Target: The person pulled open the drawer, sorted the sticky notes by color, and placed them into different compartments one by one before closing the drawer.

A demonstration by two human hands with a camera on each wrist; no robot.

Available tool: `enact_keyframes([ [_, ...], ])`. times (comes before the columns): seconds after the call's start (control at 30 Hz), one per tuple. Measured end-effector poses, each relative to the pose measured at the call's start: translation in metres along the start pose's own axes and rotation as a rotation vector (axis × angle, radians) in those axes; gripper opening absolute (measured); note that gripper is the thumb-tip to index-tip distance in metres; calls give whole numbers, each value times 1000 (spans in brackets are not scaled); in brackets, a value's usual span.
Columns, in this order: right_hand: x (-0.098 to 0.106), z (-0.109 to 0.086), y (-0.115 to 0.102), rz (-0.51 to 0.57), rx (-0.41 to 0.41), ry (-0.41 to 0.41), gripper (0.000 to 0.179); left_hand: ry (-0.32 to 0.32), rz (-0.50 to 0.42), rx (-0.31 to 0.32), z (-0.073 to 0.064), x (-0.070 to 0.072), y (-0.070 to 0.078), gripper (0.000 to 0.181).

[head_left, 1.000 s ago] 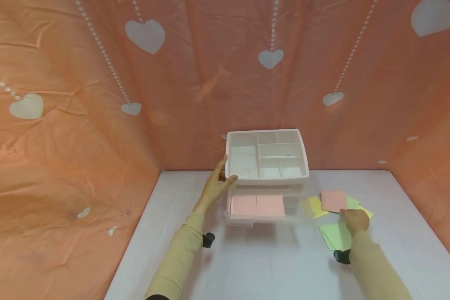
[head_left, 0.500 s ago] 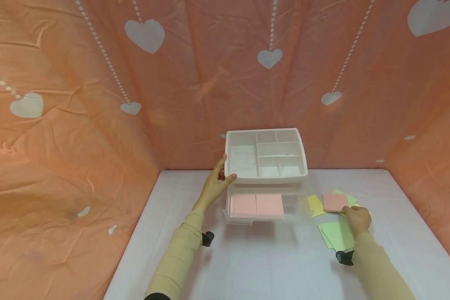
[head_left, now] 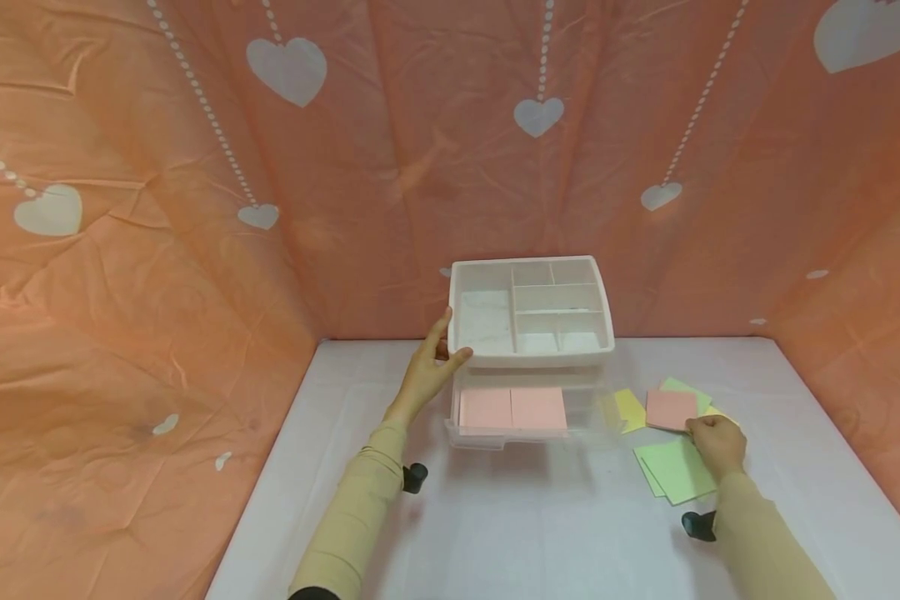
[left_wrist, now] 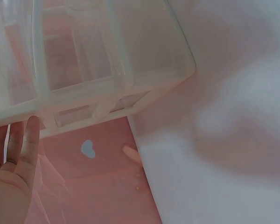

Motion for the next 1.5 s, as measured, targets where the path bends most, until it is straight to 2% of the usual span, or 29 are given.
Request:
enact_keyframes([
  [0.17,0,1,-2,5,68,53,36,4,-9,-8,0,0,-1,73],
  [0.27,1,0,-5,44,68,58,37,5,-8,1,0,0,0,74],
  [0.47,3,-2,-3,227,2,2,42,3,-9,10,0,0,0,73],
  [0.57,5,-2,-1,287,-12,7,40,-1,-11,9,0,0,0,72],
  [0.7,11,-5,-6,373,-13,40,29,-1,-18,8,0,0,0,72],
  [0.9,20,-11,-19,599,-53,77,2,3,-16,5,0,0,0,73],
  [0.97,22,-12,-23,659,-57,84,5,3,-13,4,1,0,-1,73],
  [1.3,31,-17,-46,870,-42,85,6,-1,-10,9,0,0,-1,73],
  [1.5,38,-24,-59,944,27,118,7,-10,-24,23,1,0,-1,72],
])
Point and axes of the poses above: each hand's wrist, its own z-axis towards the middle knuckle, its own x-axis out of the back of the hand, y = z × x, the point moved 1 cm from there along z, towards the middle knuckle, and after that the axes turned 5 degrees about y, right-handed, at the moved point
